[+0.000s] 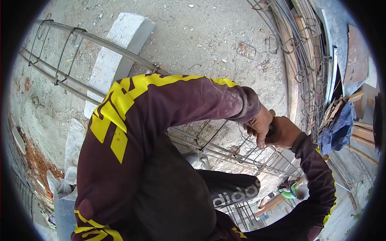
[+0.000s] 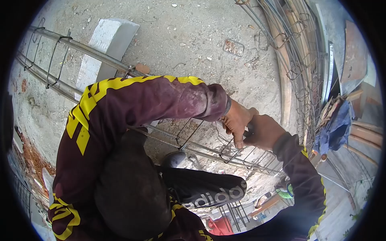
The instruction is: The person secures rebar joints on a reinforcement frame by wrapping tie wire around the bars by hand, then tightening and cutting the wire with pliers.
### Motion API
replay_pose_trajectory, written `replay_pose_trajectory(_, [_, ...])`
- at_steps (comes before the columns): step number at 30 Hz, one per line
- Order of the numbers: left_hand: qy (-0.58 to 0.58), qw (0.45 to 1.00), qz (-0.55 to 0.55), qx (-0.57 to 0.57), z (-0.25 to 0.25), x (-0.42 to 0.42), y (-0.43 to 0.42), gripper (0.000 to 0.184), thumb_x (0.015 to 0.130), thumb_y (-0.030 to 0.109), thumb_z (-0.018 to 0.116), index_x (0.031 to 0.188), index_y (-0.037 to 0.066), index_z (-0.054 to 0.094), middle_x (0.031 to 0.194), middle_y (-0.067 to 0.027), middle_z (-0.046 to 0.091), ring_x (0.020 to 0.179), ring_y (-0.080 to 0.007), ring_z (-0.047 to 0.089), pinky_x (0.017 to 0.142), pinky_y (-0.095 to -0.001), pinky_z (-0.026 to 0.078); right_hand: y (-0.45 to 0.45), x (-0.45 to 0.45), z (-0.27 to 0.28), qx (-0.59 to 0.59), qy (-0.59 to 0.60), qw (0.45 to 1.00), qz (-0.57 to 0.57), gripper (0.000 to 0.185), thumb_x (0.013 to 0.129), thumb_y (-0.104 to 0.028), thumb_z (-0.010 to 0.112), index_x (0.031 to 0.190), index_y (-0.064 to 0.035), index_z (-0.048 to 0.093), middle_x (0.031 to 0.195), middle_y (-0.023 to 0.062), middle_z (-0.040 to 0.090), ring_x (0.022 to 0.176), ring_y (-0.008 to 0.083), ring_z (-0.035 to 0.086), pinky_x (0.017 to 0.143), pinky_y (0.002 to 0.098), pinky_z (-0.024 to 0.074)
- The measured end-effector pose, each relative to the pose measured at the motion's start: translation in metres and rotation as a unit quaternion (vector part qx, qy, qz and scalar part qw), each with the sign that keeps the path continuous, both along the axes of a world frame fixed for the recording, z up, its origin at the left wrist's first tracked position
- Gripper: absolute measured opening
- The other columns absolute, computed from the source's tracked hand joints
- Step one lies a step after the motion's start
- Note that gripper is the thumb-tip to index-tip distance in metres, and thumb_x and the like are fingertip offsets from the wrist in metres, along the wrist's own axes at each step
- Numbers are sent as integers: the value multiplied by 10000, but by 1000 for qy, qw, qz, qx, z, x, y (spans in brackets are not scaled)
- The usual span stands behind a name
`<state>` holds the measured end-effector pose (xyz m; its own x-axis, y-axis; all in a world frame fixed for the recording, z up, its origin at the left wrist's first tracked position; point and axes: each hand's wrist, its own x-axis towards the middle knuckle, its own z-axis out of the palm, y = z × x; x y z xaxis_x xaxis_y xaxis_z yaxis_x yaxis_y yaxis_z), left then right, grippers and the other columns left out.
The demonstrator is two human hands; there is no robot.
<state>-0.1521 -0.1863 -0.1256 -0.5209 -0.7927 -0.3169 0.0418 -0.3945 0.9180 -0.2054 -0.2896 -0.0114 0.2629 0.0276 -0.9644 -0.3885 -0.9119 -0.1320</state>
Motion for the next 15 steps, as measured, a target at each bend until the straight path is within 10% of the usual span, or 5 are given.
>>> replay_pose_trajectory(6, [261,950,141,99,-9,23,11,204,843,147,603,911,-28,524,670,-54,561,517,-133,534,468,-273,472,-18,-3,31,-164,-413,805,393,325,751,-70,645,1072,-45,598,837,105,525,769,308,554,757,436,434])
replay_pose_trajectory(9, [337,928,154,33,-20,27,16,248,825,177,604,961,-5,505,713,-67,584,545,-161,569,479,-288,483,-25,2,25,-160,-439,793,391,213,720,-56,654,917,-71,573,792,89,510,734,296,539,687,431,438])
replay_pose_trajectory(15, [278,917,286,27,-30,84,27,875,804,169,577,1528,-63,143,1398,-296,462,1262,-338,530,1000,-367,480,-36,52,19,-82,-259,897,348,163,710,-76,656,851,-53,577,779,130,614,754,352,625,661,464,491])
